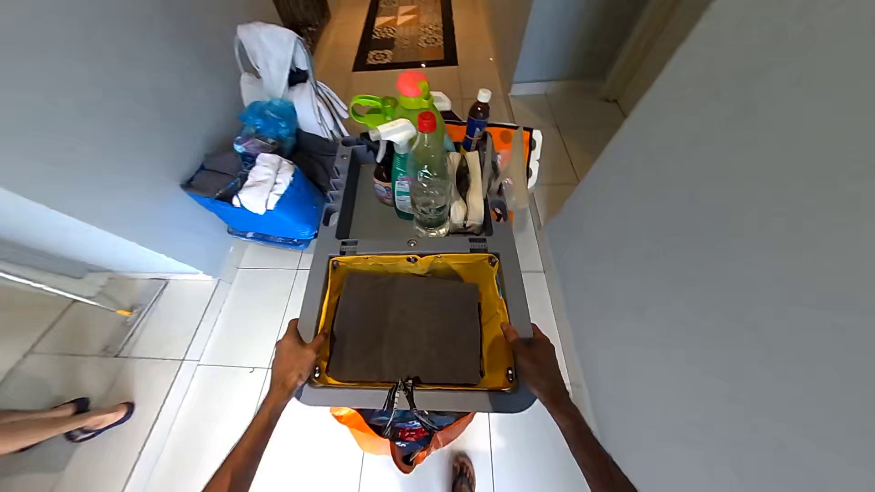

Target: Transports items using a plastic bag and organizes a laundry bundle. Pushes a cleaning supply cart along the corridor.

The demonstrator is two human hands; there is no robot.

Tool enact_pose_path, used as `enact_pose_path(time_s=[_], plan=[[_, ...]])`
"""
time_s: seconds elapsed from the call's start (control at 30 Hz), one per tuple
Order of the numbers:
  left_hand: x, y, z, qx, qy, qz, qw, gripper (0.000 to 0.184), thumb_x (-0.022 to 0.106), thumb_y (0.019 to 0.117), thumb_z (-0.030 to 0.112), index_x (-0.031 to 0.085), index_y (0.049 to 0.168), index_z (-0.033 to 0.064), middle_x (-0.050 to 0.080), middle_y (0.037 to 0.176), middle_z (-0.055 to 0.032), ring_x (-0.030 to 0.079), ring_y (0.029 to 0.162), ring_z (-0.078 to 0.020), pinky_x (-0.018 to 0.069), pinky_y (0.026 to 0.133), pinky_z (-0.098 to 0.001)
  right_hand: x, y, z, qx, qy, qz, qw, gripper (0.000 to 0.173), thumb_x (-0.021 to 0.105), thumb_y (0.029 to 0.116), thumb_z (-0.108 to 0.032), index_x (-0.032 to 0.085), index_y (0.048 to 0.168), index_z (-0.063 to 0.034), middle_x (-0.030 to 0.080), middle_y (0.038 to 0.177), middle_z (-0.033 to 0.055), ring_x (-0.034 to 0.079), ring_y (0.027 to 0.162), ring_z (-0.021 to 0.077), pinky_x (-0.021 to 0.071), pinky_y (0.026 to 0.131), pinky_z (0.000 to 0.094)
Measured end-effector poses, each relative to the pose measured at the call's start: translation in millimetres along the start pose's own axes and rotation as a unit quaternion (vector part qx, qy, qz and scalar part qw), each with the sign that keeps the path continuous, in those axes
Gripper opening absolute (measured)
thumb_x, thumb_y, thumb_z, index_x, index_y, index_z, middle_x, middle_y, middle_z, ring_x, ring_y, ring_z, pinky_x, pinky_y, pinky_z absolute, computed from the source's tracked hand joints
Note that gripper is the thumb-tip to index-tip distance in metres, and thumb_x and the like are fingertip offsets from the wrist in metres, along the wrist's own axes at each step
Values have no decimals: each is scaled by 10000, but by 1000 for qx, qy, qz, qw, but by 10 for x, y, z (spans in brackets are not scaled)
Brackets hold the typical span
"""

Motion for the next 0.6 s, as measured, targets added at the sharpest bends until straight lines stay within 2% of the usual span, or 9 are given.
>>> enact_pose_path(time_s=[0.1,0.2,0.23,0.33,0.47,0.53,0.6], plan=[[92,575,390,-33,45,-15,998,598,707,920,418,532,1410,123,702,1122,-196,683,1052,-392,527,872,-657,-2,692,-287,-22,-12,3,1000,556,604,985,-547,658,1181,-29,703,956,153,687,921,295,544,830,545],[157,1191,788,-47,68,-23,996,635,681,922,486,520,1431,144,700,1152,-191,679,1079,-394,525,889,-649,19,1381,-607,-52,-12,5,999,577,606,986,-539,663,1226,-17,716,1048,184,688,1011,321,536,902,576],[180,1411,909,-47,69,-26,996,643,676,919,504,523,1432,147,699,1159,-188,677,1089,-389,522,899,-646,34,1621,-720,-55,-15,9,998,571,601,982,-549,675,1229,-40,728,1057,168,701,1018,301,553,907,563],[252,2081,1248,-44,38,-29,998,651,693,915,520,532,1412,132,693,1144,-207,666,1096,-403,511,913,-648,77,2350,-1124,-40,-53,16,998,632,584,985,-587,680,1208,-4,708,1068,234,682,1026,377,509,907,630],[395,3005,1638,-26,-21,-32,999,695,741,864,554,539,1371,123,696,1091,-203,676,1041,-401,525,866,-656,102,3246,-1666,-41,-117,36,992,735,508,959,-703,684,1208,-34,698,1077,245,664,1049,417,492,885,675],[444,3453,1904,-31,-37,-41,998,715,738,854,587,543,1371,134,701,1100,-185,676,1054,-384,527,880,-640,114,3660,-2014,-22,-194,67,978,769,458,965,-729,647,1316,-72,679,1167,291,636,1129,488,466,894,728],[463,3862,2189,-45,-27,-52,997,718,714,869,603,535,1389,141,703,1128,-173,678,1073,-372,529,894,-624,184,4008,-2335,0,-259,110,960,765,414,983,-726,558,1436,-126,665,1233,297,630,1160,508,461,889,738]])
Point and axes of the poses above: each hand's wrist, its own y-axis towards the middle knuckle, its own x-axis out of the palm, z = x × y, the point moved 3 cm from there along y, towards the middle knuckle
